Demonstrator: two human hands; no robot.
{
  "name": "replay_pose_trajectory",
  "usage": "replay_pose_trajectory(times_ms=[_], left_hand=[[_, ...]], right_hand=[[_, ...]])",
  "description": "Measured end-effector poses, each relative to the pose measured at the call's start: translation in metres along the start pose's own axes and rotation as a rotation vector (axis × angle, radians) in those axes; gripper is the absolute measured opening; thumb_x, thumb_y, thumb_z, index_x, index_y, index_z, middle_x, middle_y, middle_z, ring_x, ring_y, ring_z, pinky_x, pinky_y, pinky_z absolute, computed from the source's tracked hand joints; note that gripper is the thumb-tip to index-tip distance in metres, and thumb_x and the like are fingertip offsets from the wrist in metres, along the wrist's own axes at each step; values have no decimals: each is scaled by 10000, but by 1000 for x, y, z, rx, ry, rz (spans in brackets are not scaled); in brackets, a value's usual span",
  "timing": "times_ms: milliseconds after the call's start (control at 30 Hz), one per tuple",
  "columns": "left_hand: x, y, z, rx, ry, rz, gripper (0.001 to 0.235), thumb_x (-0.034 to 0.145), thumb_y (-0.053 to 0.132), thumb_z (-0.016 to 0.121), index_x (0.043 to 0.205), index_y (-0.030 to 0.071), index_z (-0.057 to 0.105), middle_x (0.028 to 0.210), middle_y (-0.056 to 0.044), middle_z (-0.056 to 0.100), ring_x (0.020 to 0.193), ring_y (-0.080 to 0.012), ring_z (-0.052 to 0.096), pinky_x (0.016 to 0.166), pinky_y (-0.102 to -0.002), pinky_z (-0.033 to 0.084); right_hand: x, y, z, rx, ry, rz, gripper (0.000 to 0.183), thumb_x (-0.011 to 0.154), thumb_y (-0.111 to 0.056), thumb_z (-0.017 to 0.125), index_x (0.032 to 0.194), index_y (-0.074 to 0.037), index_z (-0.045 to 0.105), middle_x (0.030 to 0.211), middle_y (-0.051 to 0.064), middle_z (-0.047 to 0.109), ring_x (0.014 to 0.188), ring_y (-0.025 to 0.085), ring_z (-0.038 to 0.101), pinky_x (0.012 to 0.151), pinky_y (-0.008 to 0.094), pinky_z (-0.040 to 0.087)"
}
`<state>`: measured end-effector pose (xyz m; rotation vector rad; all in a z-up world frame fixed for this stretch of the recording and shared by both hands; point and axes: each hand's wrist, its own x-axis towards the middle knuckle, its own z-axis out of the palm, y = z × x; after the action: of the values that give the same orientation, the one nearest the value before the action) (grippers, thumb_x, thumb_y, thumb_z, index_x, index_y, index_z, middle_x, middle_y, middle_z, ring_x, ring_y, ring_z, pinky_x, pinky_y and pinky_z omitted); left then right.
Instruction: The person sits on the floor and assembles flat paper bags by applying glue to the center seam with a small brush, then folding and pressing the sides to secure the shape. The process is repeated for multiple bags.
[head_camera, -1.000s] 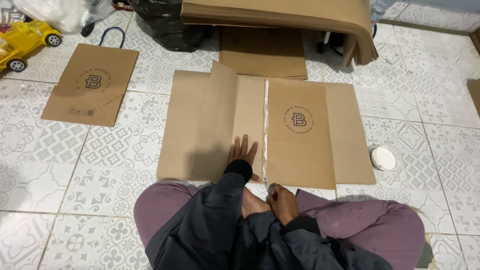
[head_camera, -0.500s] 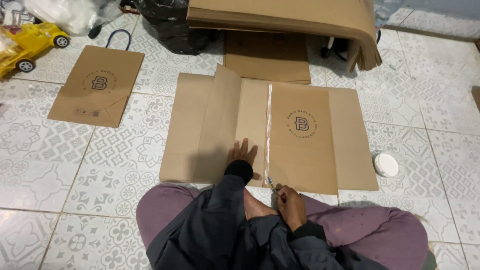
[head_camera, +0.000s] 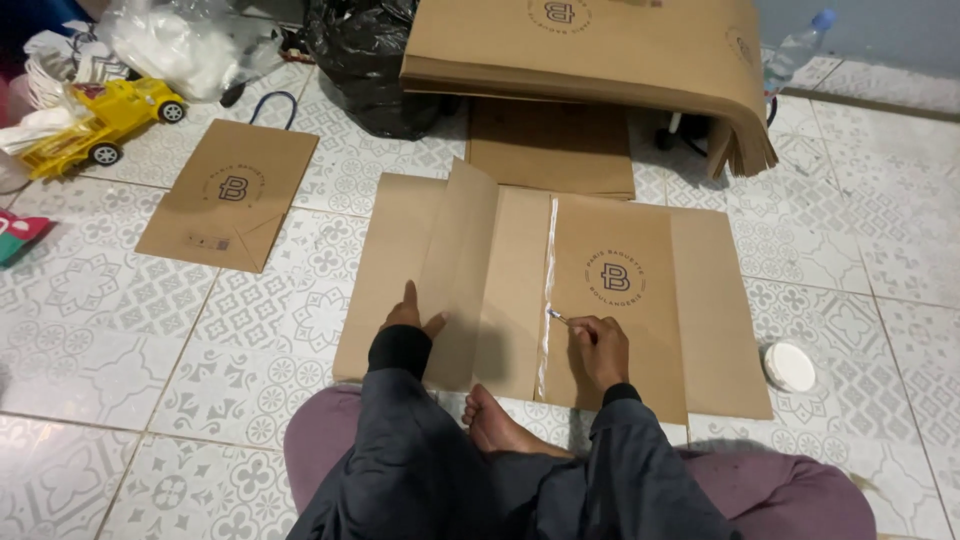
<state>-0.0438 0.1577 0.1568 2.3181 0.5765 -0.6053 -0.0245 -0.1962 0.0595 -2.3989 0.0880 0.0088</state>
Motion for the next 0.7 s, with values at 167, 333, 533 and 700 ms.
replay_pose_trajectory(times_ms=[167, 333, 533, 700], left_hand=[[13, -2, 5, -53, 31, 32, 876, 993, 588, 549, 1672, 221, 137, 1596, -123, 428, 1446, -280, 468, 1148, -461, 462], [38, -13, 24, -176, 55, 78, 842, 987, 559, 578, 1664, 231, 199, 1506, -84, 523, 1392, -222, 520, 1139, -416, 470], [62, -23, 58, -376, 68, 226, 622, 1023, 546, 576, 1562, 266, 439, 1316, -81, 651, 1146, -212, 674, 961, -364, 592], [31, -5, 48, -646, -42, 224, 627, 1032, 617, 565, 1505, 206, 533, 1309, -108, 653, 908, -172, 721, 748, -315, 656]], right_hand=[[16, -3, 1, 0, -4, 2, 130, 1000, -156, 672, 1079, -206, 762, 962, 86, 619, 971, 285, 698, 821, 404, 610], [30, 1, 6, -20, 2, -9, 116, 996, -150, 671, 1068, -173, 758, 1012, 127, 599, 1004, 337, 695, 846, 413, 615], [63, 5, 20, -60, 72, -33, 90, 982, -138, 683, 1032, -170, 750, 1026, 131, 579, 991, 357, 697, 826, 417, 621], [75, -1, 21, -65, 111, -40, 76, 988, -144, 679, 1017, -182, 738, 1039, 110, 570, 988, 324, 694, 824, 400, 619]])
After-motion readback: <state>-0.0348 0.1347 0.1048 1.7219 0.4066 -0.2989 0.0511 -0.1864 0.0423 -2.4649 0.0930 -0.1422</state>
